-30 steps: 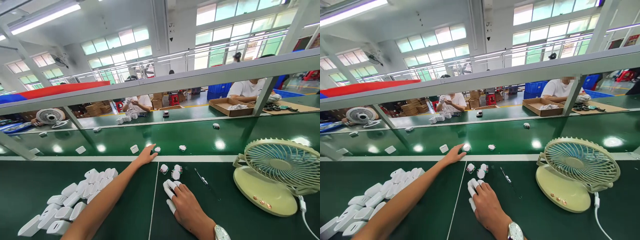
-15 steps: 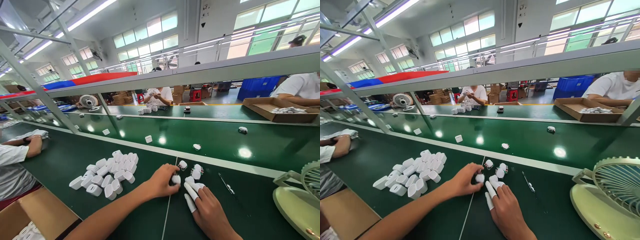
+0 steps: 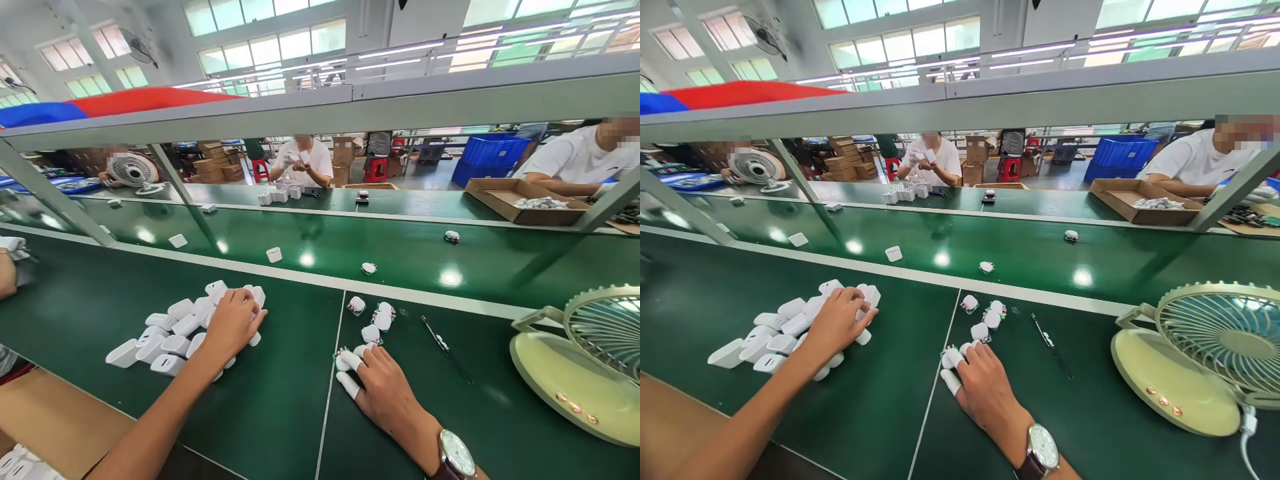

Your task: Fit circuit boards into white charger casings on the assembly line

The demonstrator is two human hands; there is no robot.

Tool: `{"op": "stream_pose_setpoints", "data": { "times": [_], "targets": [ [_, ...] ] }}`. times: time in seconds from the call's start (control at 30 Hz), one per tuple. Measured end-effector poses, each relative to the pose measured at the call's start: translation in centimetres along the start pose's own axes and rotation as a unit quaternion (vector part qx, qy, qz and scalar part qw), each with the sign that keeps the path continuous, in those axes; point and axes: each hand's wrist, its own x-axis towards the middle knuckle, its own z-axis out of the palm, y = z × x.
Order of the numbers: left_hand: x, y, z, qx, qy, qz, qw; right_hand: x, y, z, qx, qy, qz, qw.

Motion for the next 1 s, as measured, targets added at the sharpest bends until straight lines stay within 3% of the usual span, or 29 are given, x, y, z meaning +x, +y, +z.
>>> {"op": "stream_pose_setpoints", "data": {
  "times": [0.2, 0.33, 0.43, 0.53, 0.6, 0.7, 0.83, 0.9, 1.0],
  "targets": [
    [0.7, 0.5, 0.6, 0.032, -0.072, -0.005, 0.997, -0.8, 0.4, -0.5, 0.056, -0.006, 0.010, 0.998],
    [0.7, 1.1, -0.1, -0.036, -0.060, -0.007, 0.998, -0.8, 0.3, -0.9, 0.055, -0.017, 0.024, 0.998],
    [0.4, 3.8, -1.1, -0.180, -0.045, 0.031, 0.982, -0.6, 0.1, -1.1, 0.053, -0.022, 0.021, 0.998],
    [0.1, 7.8, -1.4, -0.298, -0.076, 0.082, 0.948, -0.7, 0.0, -1.1, 0.048, -0.024, 0.016, 0.998],
    [0.1, 10.2, -0.8, -0.327, -0.087, 0.122, 0.933, -0.8, -0.1, -1.1, 0.038, -0.035, 0.019, 0.998],
    [0.3, 12.5, 0.9, -0.324, -0.054, 0.161, 0.931, -1.0, -0.1, -1.1, 0.035, -0.047, 0.021, 0.998],
    [0.3, 12.5, 2.3, -0.363, -0.034, 0.136, 0.921, -1.0, 0.0, -1.1, 0.045, -0.041, 0.020, 0.998],
    [0.2, 11.7, 2.3, -0.411, -0.069, 0.106, 0.903, -1.0, 0.1, -1.1, 0.041, -0.030, 0.026, 0.998],
    [0.0, 10.4, 1.9, -0.462, -0.170, 0.059, 0.869, -1.1, 0.1, -1.1, 0.028, -0.025, 0.048, 0.998]
  ]
}}
